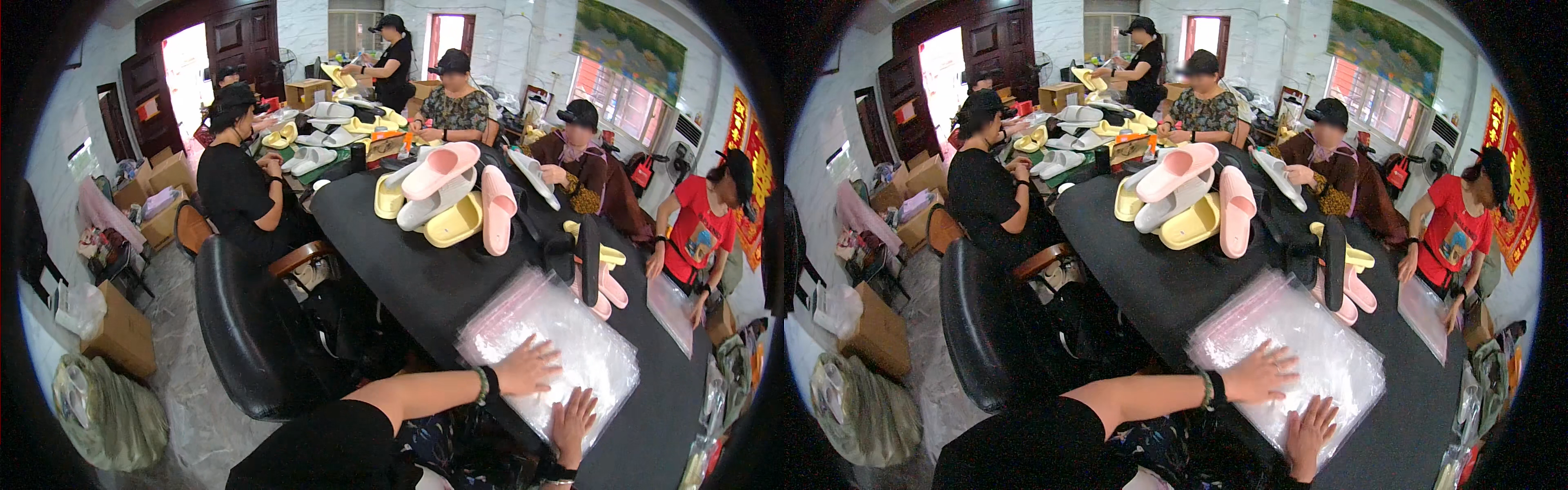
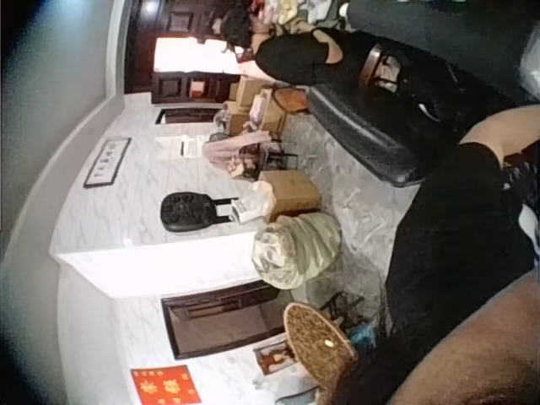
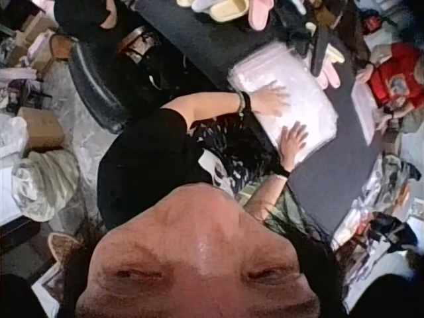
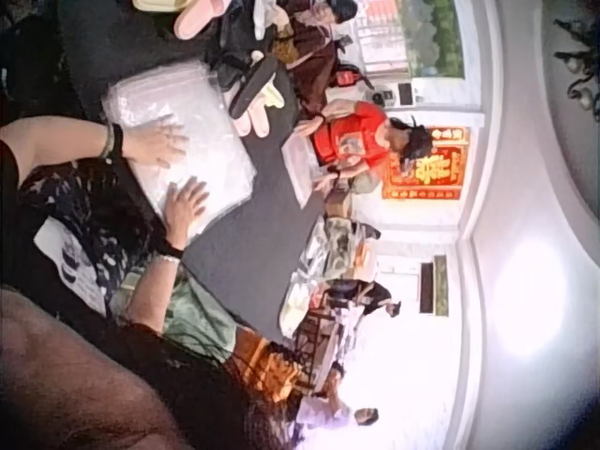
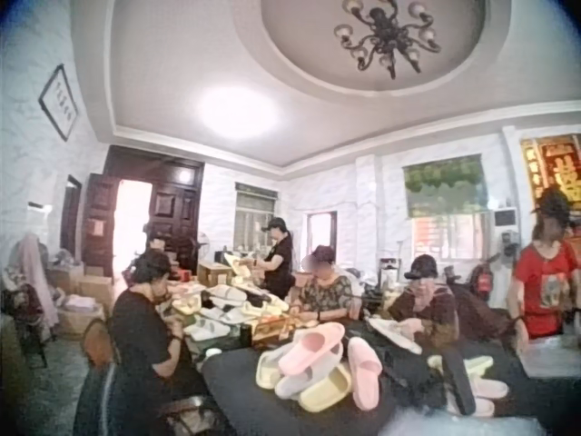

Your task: The recorder picks up pairs of slippers/slides, places them into plastic bags, and organizes the packed units in a manufacturing workshop.

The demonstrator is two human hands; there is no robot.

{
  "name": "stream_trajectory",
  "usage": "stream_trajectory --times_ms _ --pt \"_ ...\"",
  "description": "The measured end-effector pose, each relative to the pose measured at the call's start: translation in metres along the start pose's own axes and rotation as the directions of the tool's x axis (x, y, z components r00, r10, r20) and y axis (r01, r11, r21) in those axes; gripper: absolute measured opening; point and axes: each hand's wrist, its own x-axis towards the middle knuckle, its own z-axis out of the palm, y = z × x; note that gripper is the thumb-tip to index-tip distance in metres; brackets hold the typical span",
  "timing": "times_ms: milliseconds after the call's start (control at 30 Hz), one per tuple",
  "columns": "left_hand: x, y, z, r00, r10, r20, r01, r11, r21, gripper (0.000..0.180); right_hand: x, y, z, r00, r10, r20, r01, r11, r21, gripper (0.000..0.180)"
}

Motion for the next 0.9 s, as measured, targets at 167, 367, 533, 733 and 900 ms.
stream_trajectory --times_ms 167,367,533,733,900 --pt "-0.022 -0.069 -0.008 0.925 -0.248 -0.288 0.276 0.960 0.058 0.063 0.006 0.015 -0.012 0.981 -0.171 -0.092 0.189 0.949 0.251 0.079" --pt "-0.011 -0.109 -0.066 0.647 -0.759 0.070 0.762 0.641 -0.088 0.099 0.010 0.052 -0.048 0.857 0.429 -0.284 -0.346 0.889 0.298 0.092" --pt "0.009 -0.119 -0.056 0.559 -0.820 0.122 0.827 0.541 -0.153 0.099 0.026 0.115 -0.024 0.876 0.449 -0.175 -0.335 0.828 0.450 0.103" --pt "0.047 -0.117 -0.029 0.670 -0.699 0.251 0.743 0.626 -0.237 0.099 0.034 0.173 -0.010 0.840 0.522 -0.151 -0.371 0.755 0.541 0.081" --pt "0.032 -0.130 -0.034 0.656 -0.743 0.135 0.753 0.631 -0.189 0.085 0.057 0.121 -0.032 0.834 0.518 0.190 -0.534 0.675 0.509 0.052"
